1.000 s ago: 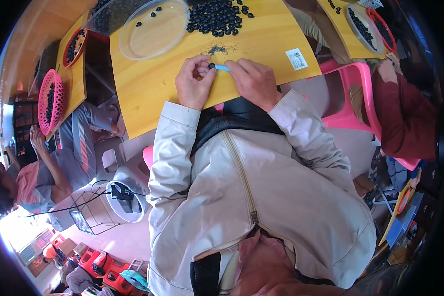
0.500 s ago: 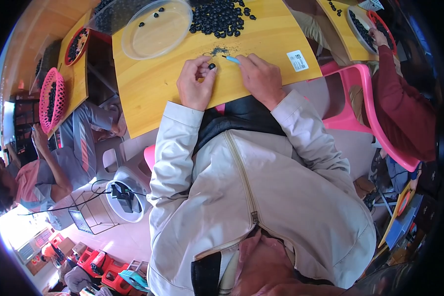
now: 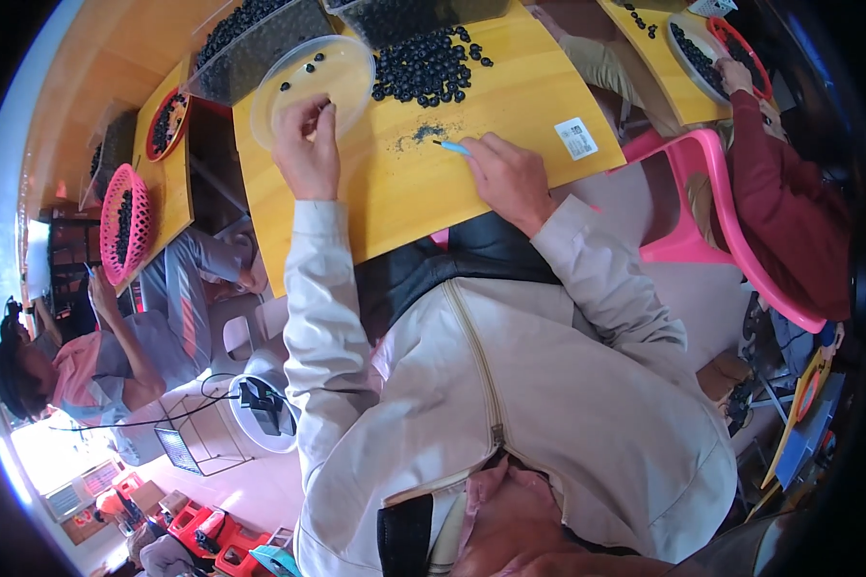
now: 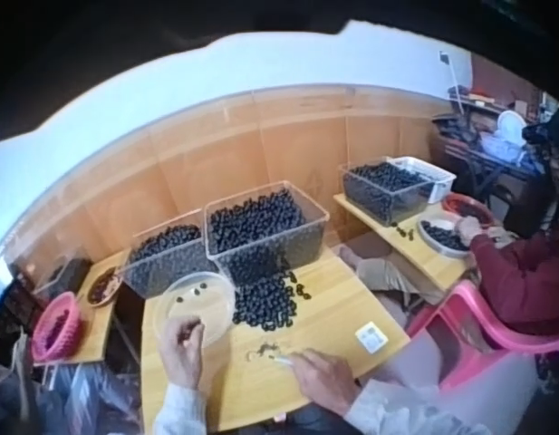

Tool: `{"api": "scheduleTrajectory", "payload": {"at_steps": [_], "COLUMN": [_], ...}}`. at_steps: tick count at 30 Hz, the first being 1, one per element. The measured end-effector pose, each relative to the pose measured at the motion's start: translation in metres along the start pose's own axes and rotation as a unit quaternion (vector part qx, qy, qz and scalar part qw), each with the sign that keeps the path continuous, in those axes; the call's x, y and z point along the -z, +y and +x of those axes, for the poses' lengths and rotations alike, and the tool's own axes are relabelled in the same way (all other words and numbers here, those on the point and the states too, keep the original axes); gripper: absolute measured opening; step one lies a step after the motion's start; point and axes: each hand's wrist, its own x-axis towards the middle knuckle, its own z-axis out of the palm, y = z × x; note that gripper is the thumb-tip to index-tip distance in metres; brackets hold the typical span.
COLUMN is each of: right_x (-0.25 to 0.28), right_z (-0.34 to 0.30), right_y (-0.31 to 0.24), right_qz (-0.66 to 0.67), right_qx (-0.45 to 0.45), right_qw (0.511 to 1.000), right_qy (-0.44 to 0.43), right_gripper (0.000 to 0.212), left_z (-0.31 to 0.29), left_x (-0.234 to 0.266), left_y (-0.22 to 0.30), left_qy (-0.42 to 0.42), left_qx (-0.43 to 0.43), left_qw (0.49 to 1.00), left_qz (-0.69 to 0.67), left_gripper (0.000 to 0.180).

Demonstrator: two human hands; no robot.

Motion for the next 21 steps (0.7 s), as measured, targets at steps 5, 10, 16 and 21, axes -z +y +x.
{"api": "scheduleTrajectory", "payload": {"at_steps": [5,10,16,21], "right_x": [0.006,0.009,0.008,0.011], "right_z": [0.003,0.003,0.002,0.003], "right_y": [-0.001,0.002,0.005,0.004], "right_qz": [0.024,0.025,0.031,0.032], "right_qx": [-0.022,-0.050,-0.052,-0.067], "right_qw": [0.999,0.998,0.998,0.997], "right_qy": [0.007,0.016,0.025,0.003], "right_gripper": [0.016,0.015,0.016,0.015], "left_z": [0.024,0.003,-0.006,-0.011], "left_x": [-0.022,-0.065,-0.071,-0.067], "left_y": [0.001,-0.005,-0.014,-0.008], "left_qy": [-0.158,-0.280,-0.291,-0.275], "left_qx": [-0.061,-0.108,-0.088,-0.026], "left_qw": [0.982,0.943,0.939,0.949], "left_qz": [0.085,0.142,0.163,0.150], "left_gripper": [0.021,0.018,0.020,0.020]}}
